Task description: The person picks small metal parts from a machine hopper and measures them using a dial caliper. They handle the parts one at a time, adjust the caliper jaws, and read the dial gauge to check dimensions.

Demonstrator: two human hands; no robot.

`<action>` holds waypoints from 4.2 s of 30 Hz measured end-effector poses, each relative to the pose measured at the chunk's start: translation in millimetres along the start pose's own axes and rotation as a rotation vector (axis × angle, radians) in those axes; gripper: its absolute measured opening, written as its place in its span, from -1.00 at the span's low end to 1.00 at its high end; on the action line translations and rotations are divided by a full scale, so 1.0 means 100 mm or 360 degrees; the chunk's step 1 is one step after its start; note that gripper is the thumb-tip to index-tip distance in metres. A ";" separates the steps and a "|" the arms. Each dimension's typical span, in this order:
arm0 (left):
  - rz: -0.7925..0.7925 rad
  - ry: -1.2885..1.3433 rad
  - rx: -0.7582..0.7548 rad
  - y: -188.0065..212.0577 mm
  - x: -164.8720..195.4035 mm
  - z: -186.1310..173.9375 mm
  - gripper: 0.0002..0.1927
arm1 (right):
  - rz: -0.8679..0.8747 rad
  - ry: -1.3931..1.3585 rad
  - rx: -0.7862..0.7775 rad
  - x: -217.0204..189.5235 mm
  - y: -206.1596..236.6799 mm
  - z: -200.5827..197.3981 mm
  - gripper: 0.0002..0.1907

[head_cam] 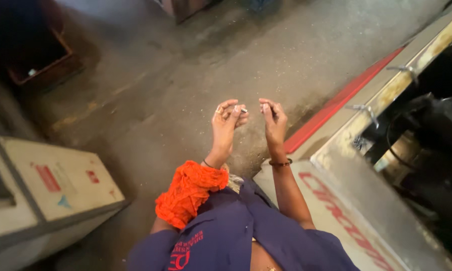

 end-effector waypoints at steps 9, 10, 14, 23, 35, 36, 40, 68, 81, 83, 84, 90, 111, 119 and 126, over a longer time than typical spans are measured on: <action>-0.0419 -0.0043 -0.0348 -1.92 -0.86 1.18 -0.67 | 0.0049 -0.0388 0.0973 0.38 -1.41 -0.57 -0.77; -0.0443 -0.0033 -0.0380 -2.16 -0.96 1.28 -0.67 | 0.0043 -0.0338 0.1057 0.51 -1.60 -0.65 -0.77; -0.0530 0.0027 -0.0503 -3.19 -1.24 1.55 -0.69 | 0.0092 -0.0226 0.1260 1.03 -2.31 -0.79 -0.74; -0.0637 -0.0040 -0.0722 -5.14 -1.69 2.65 -0.74 | 0.0219 -0.0168 0.1428 1.13 -4.03 -0.96 -0.75; -0.0862 -0.0027 -0.0990 -6.15 -3.91 4.62 -0.68 | 0.0243 -0.0315 0.1804 1.87 -5.78 -3.16 -0.75; -0.0887 -0.0025 -0.0992 -6.24 -4.05 4.81 -0.68 | 0.0208 -0.0284 0.1776 1.86 -5.98 -3.37 -0.75; -0.0876 0.0077 -0.0984 -6.65 -4.52 5.65 -0.68 | 0.0078 -0.0215 0.1663 1.65 -6.80 -4.31 -0.76; -0.1606 0.0008 -0.1825 -6.26 -9.50 11.89 -0.70 | -0.0039 -0.0010 0.2874 2.29 -7.90 -10.78 -0.77; -0.1560 0.0226 -0.1721 -5.33 -11.25 14.46 -0.73 | 0.0221 0.0533 0.2245 1.67 -8.56 -14.49 -0.43; -0.1608 0.0227 -0.1703 -5.18 -11.54 14.77 -0.73 | 0.0199 0.0593 0.2155 1.56 -8.62 -15.03 -0.42; -0.1623 0.0233 -0.1703 -5.12 -11.70 14.96 -0.74 | 0.0165 0.0670 0.2130 1.49 -8.65 -15.32 -0.40; -0.1609 0.0358 -0.1752 -4.71 -12.68 16.26 -0.73 | 0.0178 0.1122 0.2139 1.13 -8.74 -16.79 -0.33; -0.0979 0.0361 -0.1849 -3.80 -13.59 18.63 -0.78 | 0.0968 0.2440 0.1378 1.09 -9.92 -20.94 -0.50; -0.0791 0.0385 -0.1621 -3.63 -13.78 18.85 -0.76 | -0.0458 0.1726 0.2713 -0.08 -8.24 -22.38 -0.57; -0.0838 0.0386 -0.1747 -3.25 -13.89 19.13 -0.74 | -0.0035 0.2280 0.2296 0.44 -8.71 -22.33 -0.54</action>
Point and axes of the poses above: each hand's wrist, its own y-axis away from the middle knuckle, its own z-axis out of the palm, x = y × z, the point moved 8 cm from there along -y, towards the middle knuckle, and after that the axes turned 5 degrees about z, right-handed, at the moved point
